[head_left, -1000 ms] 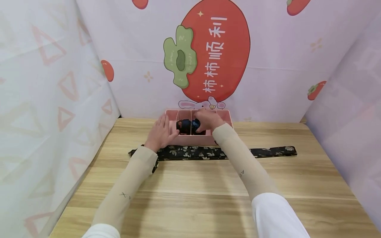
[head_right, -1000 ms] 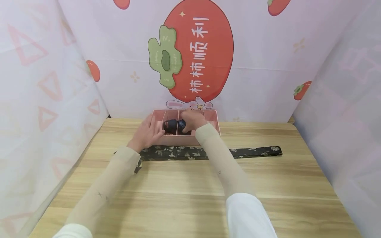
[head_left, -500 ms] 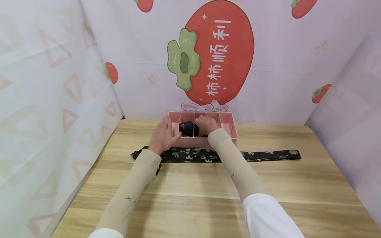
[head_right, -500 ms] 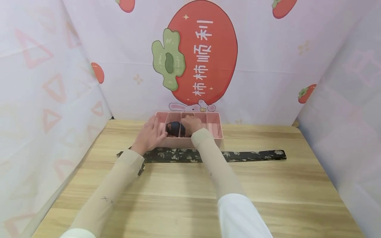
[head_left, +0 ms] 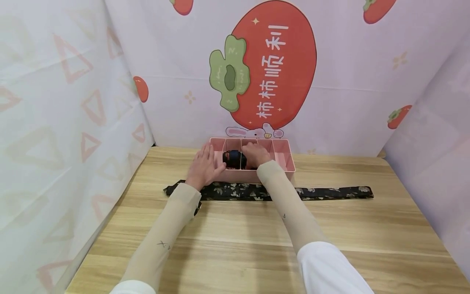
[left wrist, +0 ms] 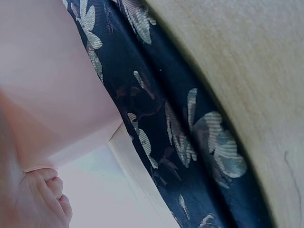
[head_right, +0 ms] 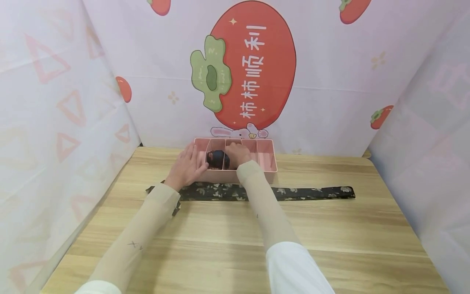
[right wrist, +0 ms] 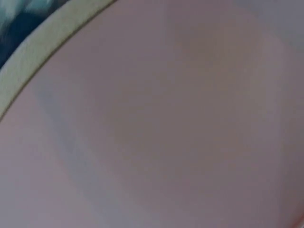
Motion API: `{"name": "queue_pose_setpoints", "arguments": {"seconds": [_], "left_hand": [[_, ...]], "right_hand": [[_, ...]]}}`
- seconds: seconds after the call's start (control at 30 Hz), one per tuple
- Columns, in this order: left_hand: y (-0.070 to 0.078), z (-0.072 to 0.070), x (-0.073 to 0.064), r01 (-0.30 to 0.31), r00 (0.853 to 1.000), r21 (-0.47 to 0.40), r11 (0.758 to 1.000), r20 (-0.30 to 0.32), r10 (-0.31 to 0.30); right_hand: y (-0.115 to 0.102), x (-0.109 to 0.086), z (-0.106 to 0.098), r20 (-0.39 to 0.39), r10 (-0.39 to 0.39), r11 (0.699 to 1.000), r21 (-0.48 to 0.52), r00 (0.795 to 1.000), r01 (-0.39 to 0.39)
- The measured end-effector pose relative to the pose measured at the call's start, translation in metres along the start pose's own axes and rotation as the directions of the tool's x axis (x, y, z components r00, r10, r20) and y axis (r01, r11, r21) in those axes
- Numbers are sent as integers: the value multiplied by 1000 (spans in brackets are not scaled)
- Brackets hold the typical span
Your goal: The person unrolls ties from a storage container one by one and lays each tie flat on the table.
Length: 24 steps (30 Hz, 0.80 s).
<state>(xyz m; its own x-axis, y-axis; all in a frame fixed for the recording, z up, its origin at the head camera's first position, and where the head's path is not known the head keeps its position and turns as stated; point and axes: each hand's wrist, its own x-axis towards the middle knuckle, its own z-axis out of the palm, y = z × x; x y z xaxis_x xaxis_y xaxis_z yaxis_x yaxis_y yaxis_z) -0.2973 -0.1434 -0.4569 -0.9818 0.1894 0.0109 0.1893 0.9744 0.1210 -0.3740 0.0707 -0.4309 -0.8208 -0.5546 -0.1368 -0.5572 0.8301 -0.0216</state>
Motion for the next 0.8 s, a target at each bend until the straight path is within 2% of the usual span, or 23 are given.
{"name": "queue_pose_setpoints", "arguments": {"seconds": [0.17, 0.47, 0.63, 0.8], "left_hand": [[1, 1, 1, 2, 1000, 0, 1000, 2, -2], [2, 0, 2, 7, 1000, 5, 1000, 9, -7], [2, -1, 1, -10, 1000, 12, 1000, -12, 10], [2, -1, 0, -4, 1000, 7, 1000, -5, 4]], "right_hand": [[2, 1, 2, -12, 6, 998, 56, 1000, -5], [2, 1, -3, -22, 19, 999, 44, 1000, -18], [1, -2, -10, -33, 21, 999, 46, 999, -19], [-2, -7, -23, -24, 29, 998, 61, 999, -27]]}}
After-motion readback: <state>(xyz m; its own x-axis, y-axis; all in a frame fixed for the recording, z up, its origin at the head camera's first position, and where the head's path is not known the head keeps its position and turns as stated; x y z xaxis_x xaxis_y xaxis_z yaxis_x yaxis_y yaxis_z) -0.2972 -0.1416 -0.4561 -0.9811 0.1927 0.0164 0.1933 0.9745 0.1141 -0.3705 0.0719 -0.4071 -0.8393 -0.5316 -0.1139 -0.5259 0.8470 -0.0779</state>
